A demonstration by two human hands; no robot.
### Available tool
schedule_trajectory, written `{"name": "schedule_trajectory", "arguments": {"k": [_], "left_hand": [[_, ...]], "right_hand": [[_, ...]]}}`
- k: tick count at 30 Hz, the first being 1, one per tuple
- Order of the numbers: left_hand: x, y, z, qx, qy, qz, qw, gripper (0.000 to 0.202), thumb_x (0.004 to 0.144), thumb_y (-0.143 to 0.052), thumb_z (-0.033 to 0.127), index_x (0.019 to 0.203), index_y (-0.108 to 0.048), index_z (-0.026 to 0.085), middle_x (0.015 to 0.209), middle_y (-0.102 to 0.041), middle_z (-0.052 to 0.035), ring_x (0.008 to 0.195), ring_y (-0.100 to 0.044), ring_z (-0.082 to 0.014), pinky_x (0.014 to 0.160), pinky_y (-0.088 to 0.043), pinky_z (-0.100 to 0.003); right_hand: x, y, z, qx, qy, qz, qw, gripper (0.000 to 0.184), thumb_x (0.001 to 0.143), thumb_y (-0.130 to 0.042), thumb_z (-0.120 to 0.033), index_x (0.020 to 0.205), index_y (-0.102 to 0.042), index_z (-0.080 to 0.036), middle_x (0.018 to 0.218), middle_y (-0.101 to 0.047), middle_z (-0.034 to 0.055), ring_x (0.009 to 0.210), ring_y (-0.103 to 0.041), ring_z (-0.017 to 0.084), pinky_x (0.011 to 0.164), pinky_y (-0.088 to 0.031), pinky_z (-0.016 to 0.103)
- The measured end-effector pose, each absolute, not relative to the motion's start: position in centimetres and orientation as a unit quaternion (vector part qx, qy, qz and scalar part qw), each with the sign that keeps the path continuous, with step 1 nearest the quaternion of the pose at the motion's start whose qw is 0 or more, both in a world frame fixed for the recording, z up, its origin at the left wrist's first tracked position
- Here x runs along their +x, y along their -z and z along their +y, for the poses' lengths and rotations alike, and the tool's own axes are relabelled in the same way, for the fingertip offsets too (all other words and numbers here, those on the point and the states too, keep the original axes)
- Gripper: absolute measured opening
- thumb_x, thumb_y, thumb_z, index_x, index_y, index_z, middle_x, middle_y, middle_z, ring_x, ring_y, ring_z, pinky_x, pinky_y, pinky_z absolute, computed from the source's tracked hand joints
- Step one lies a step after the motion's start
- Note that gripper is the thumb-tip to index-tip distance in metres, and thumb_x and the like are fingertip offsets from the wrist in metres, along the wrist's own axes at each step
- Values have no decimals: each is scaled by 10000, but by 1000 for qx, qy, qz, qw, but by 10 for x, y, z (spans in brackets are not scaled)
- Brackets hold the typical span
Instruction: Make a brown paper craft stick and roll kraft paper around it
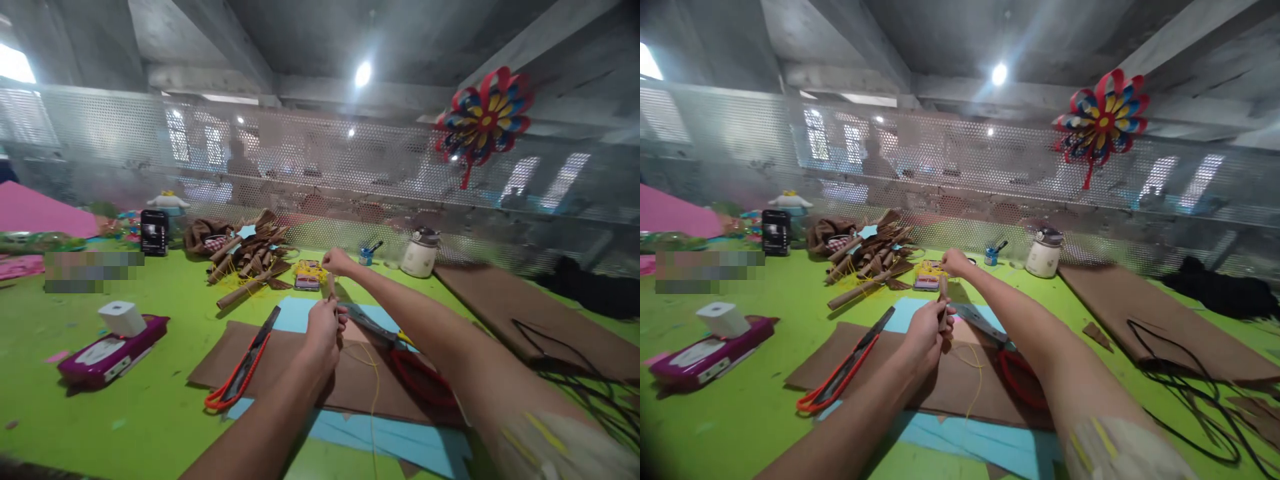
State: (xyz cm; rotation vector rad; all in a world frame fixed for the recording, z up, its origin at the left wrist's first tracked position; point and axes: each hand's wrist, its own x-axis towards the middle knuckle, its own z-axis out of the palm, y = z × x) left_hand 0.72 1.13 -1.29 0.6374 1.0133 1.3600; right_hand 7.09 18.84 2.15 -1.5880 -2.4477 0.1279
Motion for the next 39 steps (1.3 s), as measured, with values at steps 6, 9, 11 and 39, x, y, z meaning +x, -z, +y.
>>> {"name": "schedule_trajectory", "arguments": {"k": [6,9,11,39], "left_hand": [[11,16,11,252,-606,450,606,52,817,-460,167,766,-468,159,566,-500,34,401,-405,-45,422,-271,-177],[14,17,8,250,-607,431,619,57,818,-459,163,765,-479,156,570,-508,29,410,-413,-45,427,-277,-173],[16,17,6,251,-612,420,621,59,811,-462,147,757,-484,151,577,-521,20,438,-445,-52,436,-294,-170],[13,7,5,218,-630,411,622,96,805,-443,83,783,-516,141,566,-534,13,451,-480,-64,452,-328,-175]], "right_hand": [[47,-9,218,-568,-77,-818,43,311,879,-538,-326,1135,-553,-151,1151,-561,71,974,-576,212,805,-501,384],[45,-2,223,-577,-87,-812,28,314,877,-541,-324,1140,-551,-153,1158,-558,73,980,-574,213,807,-501,384],[45,1,225,-577,-90,-811,28,314,876,-543,-324,1140,-552,-155,1163,-556,72,983,-573,214,807,-500,383],[38,-123,204,-546,-234,-710,378,146,863,-517,-114,718,-535,-115,550,-613,18,473,-601,96,542,-519,229]]}}
